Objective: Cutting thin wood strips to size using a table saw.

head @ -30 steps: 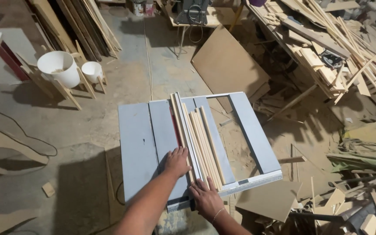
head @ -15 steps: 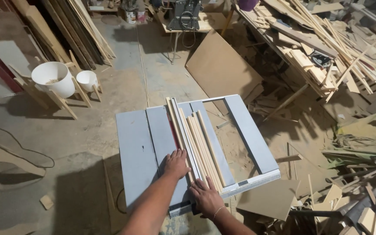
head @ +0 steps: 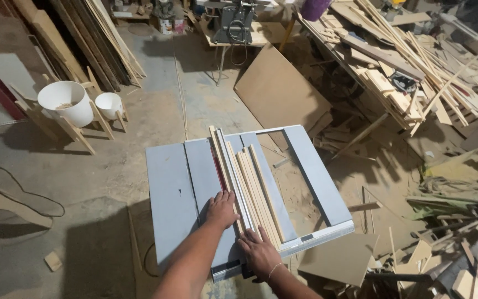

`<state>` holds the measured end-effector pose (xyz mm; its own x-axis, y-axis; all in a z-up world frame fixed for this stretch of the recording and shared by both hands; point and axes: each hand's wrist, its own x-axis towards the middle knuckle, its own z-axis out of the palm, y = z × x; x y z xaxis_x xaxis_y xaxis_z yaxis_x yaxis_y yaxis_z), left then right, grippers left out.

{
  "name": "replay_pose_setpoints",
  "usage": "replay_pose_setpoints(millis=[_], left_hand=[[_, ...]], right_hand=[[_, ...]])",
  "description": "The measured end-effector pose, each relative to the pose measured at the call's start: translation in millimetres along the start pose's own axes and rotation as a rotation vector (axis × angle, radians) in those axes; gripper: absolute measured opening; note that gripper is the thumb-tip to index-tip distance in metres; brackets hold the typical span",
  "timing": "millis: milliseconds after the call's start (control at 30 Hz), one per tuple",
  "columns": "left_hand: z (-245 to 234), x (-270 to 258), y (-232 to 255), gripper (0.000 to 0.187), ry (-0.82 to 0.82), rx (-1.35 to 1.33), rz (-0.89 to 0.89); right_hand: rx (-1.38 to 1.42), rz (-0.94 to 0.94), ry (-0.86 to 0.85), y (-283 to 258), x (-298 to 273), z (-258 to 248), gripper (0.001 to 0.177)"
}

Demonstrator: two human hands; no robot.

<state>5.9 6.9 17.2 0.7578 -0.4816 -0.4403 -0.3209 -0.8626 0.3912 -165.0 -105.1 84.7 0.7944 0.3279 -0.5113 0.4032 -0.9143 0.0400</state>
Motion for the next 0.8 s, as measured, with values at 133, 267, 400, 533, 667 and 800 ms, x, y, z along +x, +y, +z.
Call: replay_pose_setpoints(millis=[133,267,400,533,667,800], left_hand=[[-1,5,0,0.095,-0.011,-0.005,-0.014],[-4,-1,3,0.095,0.03,-0.001,-0.029],[-11,-3,8,0.094,0.025,0.013,-0.043],[-14,-4,11,0.095,0.026,-0.024,-0.049],[-28,-12,18,0.092,-0.004,0.022,-0.071],[-28,-14,17,0.09,0.019,-0.025,-0.065]], right_hand=[[0.005,-0.03,0.045,8,8,10,0.058],[0.044,-0.091,0.124,14,8,10,0.056],[0.028,-0.142,0.106,23,8,2,0.058],[0.01,-0.16,0.2,31,25,27,0.056],[-0.084,-0.15,0.102,28,17,1,0.061],[-0.098,-0.144,0.03,31,23,7,0.057]])
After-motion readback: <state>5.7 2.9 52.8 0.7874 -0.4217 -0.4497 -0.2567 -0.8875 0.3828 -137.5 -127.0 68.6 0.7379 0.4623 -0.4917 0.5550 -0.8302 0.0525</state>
